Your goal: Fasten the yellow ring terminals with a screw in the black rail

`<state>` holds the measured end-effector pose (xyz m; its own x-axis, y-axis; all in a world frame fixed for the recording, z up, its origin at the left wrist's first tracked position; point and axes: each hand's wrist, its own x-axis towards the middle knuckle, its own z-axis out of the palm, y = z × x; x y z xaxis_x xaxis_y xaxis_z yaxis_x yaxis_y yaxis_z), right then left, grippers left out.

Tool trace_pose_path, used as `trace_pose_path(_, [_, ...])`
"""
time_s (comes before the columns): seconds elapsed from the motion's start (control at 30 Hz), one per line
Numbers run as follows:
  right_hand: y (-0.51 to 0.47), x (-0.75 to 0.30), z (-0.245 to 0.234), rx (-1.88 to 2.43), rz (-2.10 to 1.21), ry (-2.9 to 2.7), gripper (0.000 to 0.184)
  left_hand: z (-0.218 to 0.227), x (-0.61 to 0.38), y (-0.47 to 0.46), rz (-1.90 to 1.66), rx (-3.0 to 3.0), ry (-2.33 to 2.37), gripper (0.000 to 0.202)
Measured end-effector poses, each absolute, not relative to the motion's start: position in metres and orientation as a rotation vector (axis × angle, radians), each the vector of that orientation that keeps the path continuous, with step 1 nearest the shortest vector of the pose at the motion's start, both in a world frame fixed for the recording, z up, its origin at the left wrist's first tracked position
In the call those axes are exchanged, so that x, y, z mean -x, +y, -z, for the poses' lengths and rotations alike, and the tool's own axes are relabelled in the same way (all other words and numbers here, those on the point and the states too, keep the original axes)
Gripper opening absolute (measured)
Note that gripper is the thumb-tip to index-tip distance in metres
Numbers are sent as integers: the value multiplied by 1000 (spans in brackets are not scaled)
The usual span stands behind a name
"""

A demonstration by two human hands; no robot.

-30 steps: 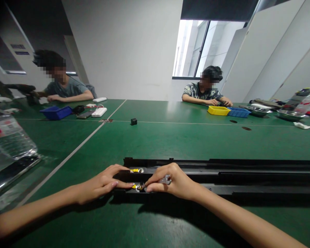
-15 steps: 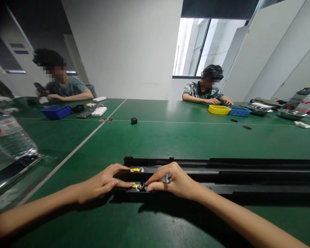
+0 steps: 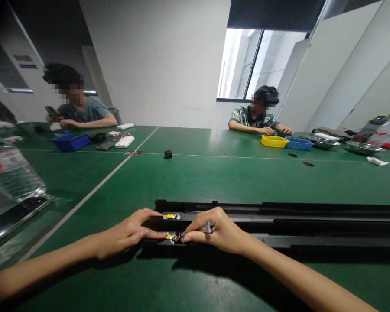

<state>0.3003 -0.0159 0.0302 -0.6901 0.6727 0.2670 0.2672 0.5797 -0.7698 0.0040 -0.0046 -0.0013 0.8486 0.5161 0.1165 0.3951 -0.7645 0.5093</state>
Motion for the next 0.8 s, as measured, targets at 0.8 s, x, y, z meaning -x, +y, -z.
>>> trace_pose_path(0.8, [-17,-300,-29,870,-989,-2257,29,2,-3,-5,-336,-2558,671,64])
